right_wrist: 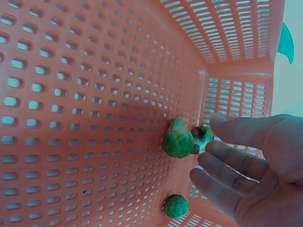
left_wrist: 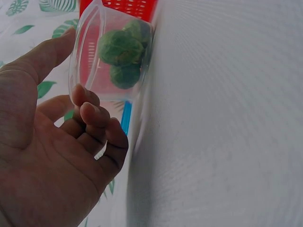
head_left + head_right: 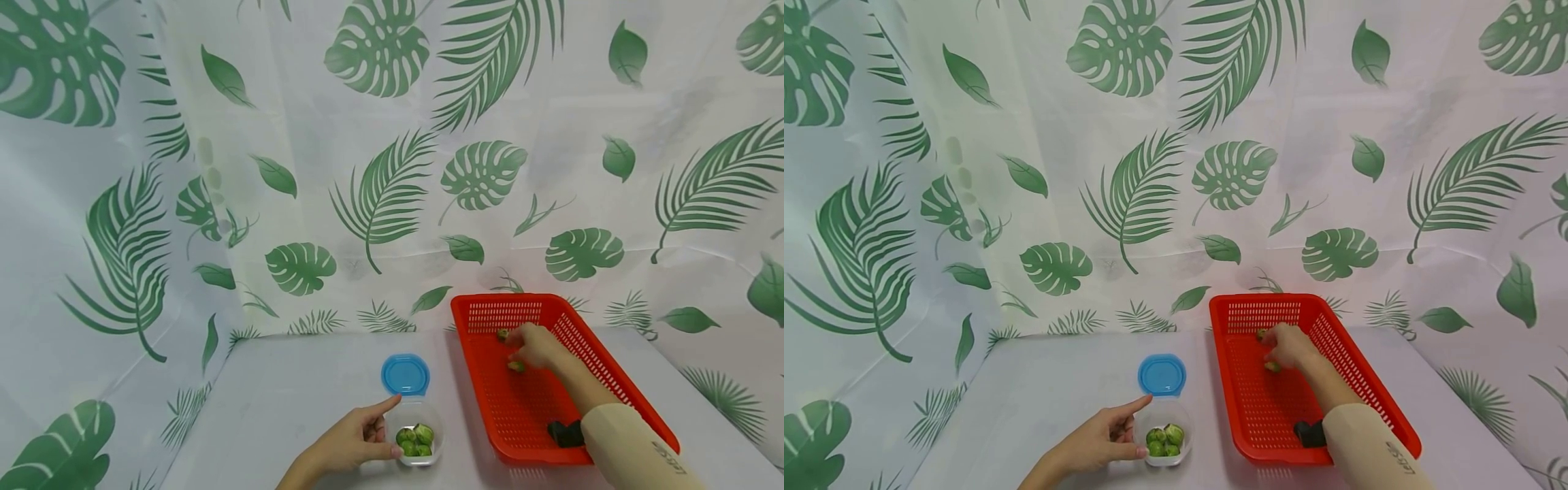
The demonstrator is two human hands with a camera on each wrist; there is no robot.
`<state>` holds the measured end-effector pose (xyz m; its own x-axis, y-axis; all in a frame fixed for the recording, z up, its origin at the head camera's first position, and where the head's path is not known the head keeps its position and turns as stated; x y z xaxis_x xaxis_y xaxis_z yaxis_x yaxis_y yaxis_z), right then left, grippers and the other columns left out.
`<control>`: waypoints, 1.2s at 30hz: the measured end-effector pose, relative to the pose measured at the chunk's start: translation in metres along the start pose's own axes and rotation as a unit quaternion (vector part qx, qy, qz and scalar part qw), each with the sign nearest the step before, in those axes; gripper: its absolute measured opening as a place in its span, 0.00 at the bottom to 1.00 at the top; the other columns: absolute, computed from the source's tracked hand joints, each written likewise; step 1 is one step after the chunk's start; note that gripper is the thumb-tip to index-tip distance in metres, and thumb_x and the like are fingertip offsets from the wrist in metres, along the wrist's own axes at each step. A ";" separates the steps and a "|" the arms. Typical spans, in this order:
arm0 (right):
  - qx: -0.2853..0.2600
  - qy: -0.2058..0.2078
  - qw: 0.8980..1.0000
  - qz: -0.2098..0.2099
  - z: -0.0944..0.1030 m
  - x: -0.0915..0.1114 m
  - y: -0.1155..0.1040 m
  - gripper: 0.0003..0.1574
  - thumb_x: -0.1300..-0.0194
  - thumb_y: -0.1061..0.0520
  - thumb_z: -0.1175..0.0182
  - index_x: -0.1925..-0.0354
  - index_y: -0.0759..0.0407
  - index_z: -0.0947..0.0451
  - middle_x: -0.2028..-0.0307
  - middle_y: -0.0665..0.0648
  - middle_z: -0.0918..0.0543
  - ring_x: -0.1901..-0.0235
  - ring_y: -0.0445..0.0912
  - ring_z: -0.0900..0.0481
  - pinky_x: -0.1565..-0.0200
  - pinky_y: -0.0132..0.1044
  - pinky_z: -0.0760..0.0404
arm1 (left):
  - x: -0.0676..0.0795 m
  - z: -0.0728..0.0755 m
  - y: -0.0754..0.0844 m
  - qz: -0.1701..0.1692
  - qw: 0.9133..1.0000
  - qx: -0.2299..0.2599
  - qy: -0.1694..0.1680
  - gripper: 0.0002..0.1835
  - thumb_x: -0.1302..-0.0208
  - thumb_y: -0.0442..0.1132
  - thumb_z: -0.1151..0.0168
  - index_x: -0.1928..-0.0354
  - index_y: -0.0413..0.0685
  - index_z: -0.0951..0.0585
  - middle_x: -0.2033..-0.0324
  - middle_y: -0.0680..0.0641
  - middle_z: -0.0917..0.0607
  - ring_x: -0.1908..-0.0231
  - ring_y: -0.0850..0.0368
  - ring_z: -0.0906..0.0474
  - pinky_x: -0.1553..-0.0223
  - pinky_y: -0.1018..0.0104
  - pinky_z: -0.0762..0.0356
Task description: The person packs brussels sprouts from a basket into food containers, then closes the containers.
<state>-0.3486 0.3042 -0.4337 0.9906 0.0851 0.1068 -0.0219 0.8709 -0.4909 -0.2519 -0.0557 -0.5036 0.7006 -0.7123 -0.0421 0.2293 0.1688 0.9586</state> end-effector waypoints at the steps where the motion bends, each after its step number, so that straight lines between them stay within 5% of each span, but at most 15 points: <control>1: 0.002 -0.003 1.000 -0.001 0.000 0.000 0.000 0.23 0.37 0.62 0.28 0.44 0.68 0.16 0.49 0.69 0.14 0.57 0.55 0.20 0.47 0.59 0.16 | 0.000 0.000 0.000 0.002 1.000 0.002 0.000 0.45 0.34 0.43 0.26 0.20 0.45 0.38 0.69 0.53 0.25 0.75 0.69 0.37 0.74 0.77 0.37; 15: 0.000 -0.031 0.999 0.012 -0.007 0.001 0.002 0.15 0.36 0.64 0.29 0.51 0.67 0.14 0.60 0.59 0.12 0.64 0.49 0.20 0.56 0.48 0.15 | -0.001 0.001 -0.001 0.007 1.000 -0.003 0.003 0.45 0.34 0.43 0.26 0.19 0.46 0.39 0.69 0.53 0.25 0.75 0.69 0.36 0.74 0.77 0.37; 26: 0.018 -0.059 0.998 -0.019 -0.011 0.000 0.007 0.15 0.35 0.62 0.29 0.50 0.61 0.12 0.59 0.56 0.12 0.61 0.50 0.20 0.53 0.50 0.15 | -0.001 0.000 -0.001 0.000 1.000 0.000 0.000 0.45 0.33 0.43 0.27 0.19 0.45 0.39 0.69 0.53 0.25 0.75 0.69 0.37 0.74 0.77 0.37; 36: 0.041 -0.065 0.997 0.006 -0.012 0.000 0.004 0.08 0.34 0.64 0.31 0.57 0.60 0.11 0.64 0.55 0.14 0.64 0.49 0.22 0.57 0.46 0.17 | 0.001 0.000 0.002 0.015 1.000 0.006 0.006 0.44 0.33 0.40 0.27 0.20 0.49 0.37 0.68 0.48 0.24 0.75 0.67 0.36 0.74 0.76 0.36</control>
<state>-0.3469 0.3018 -0.4462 0.9647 0.1527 0.2146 -0.0497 0.9057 -0.4211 -0.2508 -0.0563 -0.5016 0.7152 -0.6987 -0.0175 0.2004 0.1810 0.9629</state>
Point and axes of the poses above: each hand's wrist, its own x-axis away from the middle knuckle, its own z-axis out of the back of the hand, y = z × x, the point moved 7 cm from there along -x, towards the middle knuckle
